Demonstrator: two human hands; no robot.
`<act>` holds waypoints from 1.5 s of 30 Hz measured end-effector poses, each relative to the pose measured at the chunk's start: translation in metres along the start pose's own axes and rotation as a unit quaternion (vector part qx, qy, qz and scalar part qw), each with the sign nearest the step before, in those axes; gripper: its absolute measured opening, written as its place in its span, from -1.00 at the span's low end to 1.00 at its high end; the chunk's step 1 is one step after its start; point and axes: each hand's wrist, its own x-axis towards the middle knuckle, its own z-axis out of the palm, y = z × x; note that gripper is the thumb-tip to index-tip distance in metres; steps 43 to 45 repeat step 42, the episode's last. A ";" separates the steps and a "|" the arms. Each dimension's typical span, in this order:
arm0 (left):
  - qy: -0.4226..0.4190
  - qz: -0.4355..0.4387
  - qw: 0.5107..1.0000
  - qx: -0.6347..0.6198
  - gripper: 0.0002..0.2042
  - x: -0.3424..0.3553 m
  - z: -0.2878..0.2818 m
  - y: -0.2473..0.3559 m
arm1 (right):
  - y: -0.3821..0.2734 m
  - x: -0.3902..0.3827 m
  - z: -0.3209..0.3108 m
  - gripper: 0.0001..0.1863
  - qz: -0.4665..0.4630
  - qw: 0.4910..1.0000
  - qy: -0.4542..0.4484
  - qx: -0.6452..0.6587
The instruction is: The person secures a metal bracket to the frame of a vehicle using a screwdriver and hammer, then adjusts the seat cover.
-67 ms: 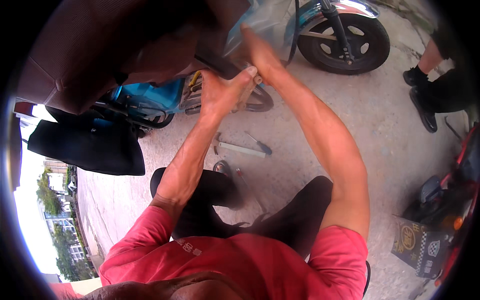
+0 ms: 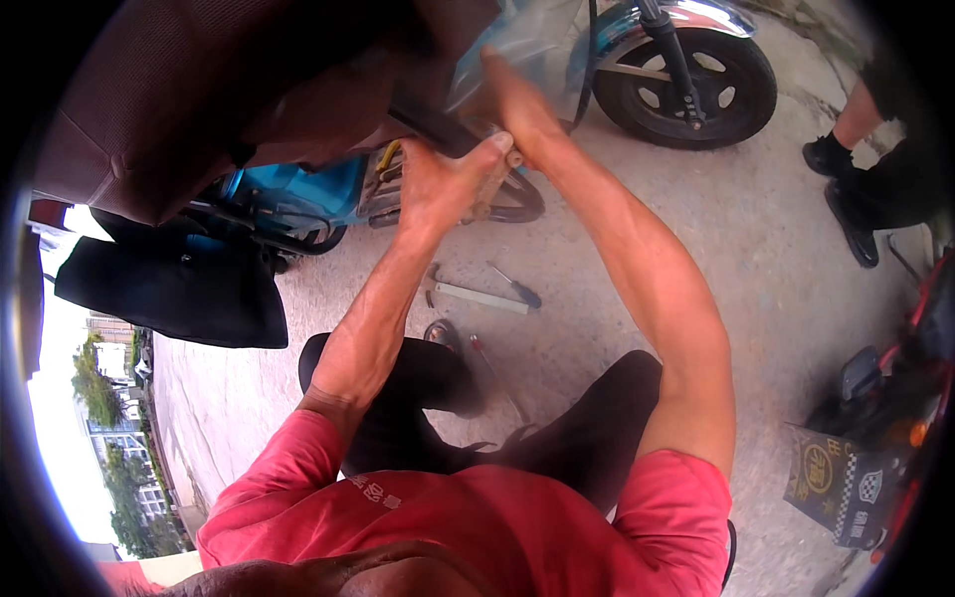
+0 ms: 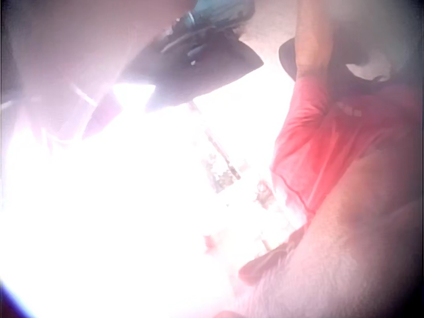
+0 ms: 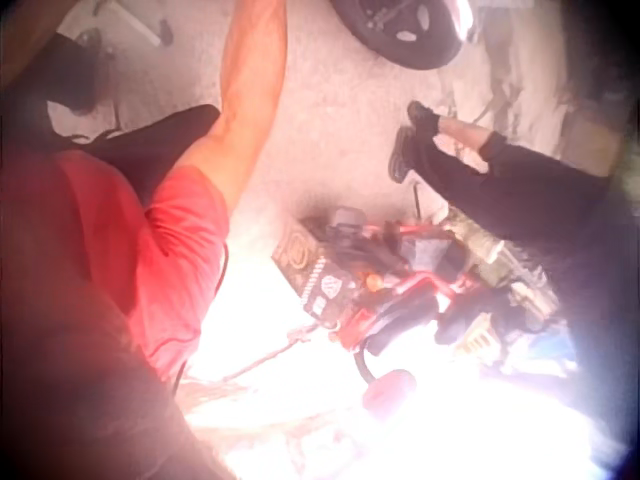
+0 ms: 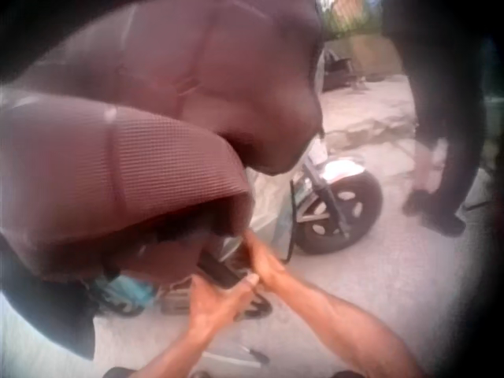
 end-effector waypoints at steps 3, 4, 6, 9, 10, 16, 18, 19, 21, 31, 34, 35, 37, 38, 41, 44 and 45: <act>-0.011 -0.017 1.000 -0.007 -0.46 0.019 -0.007 0.002 | -0.009 0.017 0.010 -0.12 -0.019 0.998 0.027 -0.046; -0.009 -0.019 1.000 0.004 -0.46 0.025 -0.010 0.003 | -0.017 0.016 0.011 -0.14 0.016 1.000 0.018 -0.013; -0.020 -0.031 0.999 0.008 -0.46 0.041 -0.016 0.008 | -0.033 0.022 0.015 -0.17 0.053 0.998 0.015 0.025; -0.027 -0.057 0.998 -0.011 -0.44 0.054 -0.022 0.013 | -0.037 0.034 0.018 -0.18 0.063 0.997 0.029 0.043; -0.006 -0.060 0.998 -0.023 -0.43 0.057 -0.021 0.010 | -0.040 0.037 0.019 -0.18 0.066 0.996 0.033 0.046; 0.011 -0.066 0.997 -0.045 -0.53 0.078 -0.029 0.032 | -0.047 0.058 0.019 -0.19 0.086 0.995 0.043 0.032; 0.017 -0.075 0.996 -0.037 -0.55 0.065 -0.029 0.037 | -0.037 0.051 0.019 -0.19 0.087 0.995 0.030 0.037; 0.030 -0.066 0.997 -0.022 -0.55 0.060 -0.026 0.032 | -0.034 0.048 0.018 -0.18 0.086 0.995 0.023 0.042; 0.037 -0.063 0.997 -0.004 -0.55 0.076 -0.029 0.035 | -0.047 0.059 0.020 -0.20 0.085 0.995 0.018 0.040; -0.023 -0.099 0.995 0.023 -0.34 0.092 -0.034 0.017 | -0.068 0.058 0.027 -0.20 0.112 0.992 0.046 0.039; -0.028 -0.099 0.994 0.044 -0.35 0.095 -0.035 0.012 | -0.074 0.059 0.031 -0.21 0.121 0.990 0.060 0.032; -0.033 -0.098 0.994 0.041 -0.35 0.098 -0.035 0.012 | -0.078 0.060 0.030 -0.21 0.121 0.990 0.062 0.029; -0.031 -0.113 0.991 0.065 -0.34 0.103 -0.037 0.016 | -0.084 0.062 0.034 -0.23 0.114 0.991 0.074 0.020; -0.034 -0.124 0.990 0.057 -0.32 0.105 -0.038 0.018 | -0.087 0.061 0.035 -0.23 0.110 0.990 0.082 0.015; -0.045 -0.164 0.985 -0.003 -0.18 0.110 -0.037 0.025 | -0.093 0.057 0.035 -0.23 0.079 0.994 0.076 0.020; -0.054 -0.117 0.992 -0.020 -0.13 0.110 -0.037 0.014 | -0.093 0.057 0.036 -0.19 0.076 0.994 0.079 0.008; -0.054 -0.117 0.992 -0.020 -0.13 0.110 -0.037 0.014 | -0.093 0.057 0.036 -0.19 0.076 0.994 0.079 0.008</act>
